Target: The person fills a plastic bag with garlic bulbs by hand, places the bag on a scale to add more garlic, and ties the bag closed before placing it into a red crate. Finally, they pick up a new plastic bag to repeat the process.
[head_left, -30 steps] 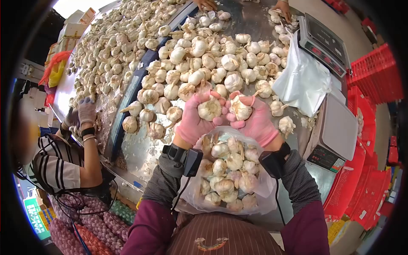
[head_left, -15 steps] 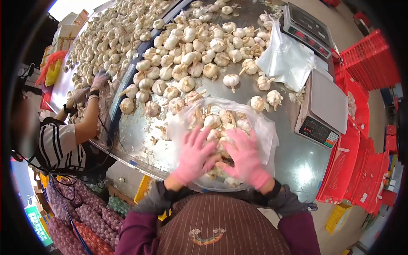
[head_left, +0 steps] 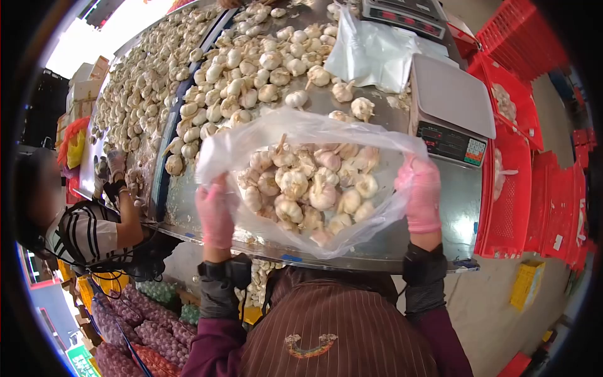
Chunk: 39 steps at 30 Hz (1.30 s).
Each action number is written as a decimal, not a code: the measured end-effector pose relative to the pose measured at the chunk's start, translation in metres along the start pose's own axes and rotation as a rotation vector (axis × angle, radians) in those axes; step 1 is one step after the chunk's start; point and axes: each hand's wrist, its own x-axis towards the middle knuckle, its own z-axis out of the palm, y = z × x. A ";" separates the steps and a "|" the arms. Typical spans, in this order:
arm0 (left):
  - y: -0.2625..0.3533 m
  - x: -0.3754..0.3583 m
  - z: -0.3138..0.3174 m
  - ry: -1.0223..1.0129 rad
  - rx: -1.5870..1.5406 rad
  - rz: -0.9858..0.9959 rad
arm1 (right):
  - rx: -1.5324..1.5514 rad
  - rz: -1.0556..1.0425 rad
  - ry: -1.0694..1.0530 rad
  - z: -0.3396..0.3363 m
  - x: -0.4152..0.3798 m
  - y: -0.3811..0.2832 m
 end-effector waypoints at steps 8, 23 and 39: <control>0.083 -0.084 0.024 0.155 -0.287 -0.063 | -0.125 0.014 -0.358 -0.029 -0.085 -0.123; 0.027 0.029 0.064 -0.324 0.358 0.176 | -1.057 -0.859 -0.148 -0.081 0.020 -0.107; -0.048 0.174 0.213 -0.589 -1.099 -0.942 | 0.352 0.714 -0.623 0.065 0.211 0.039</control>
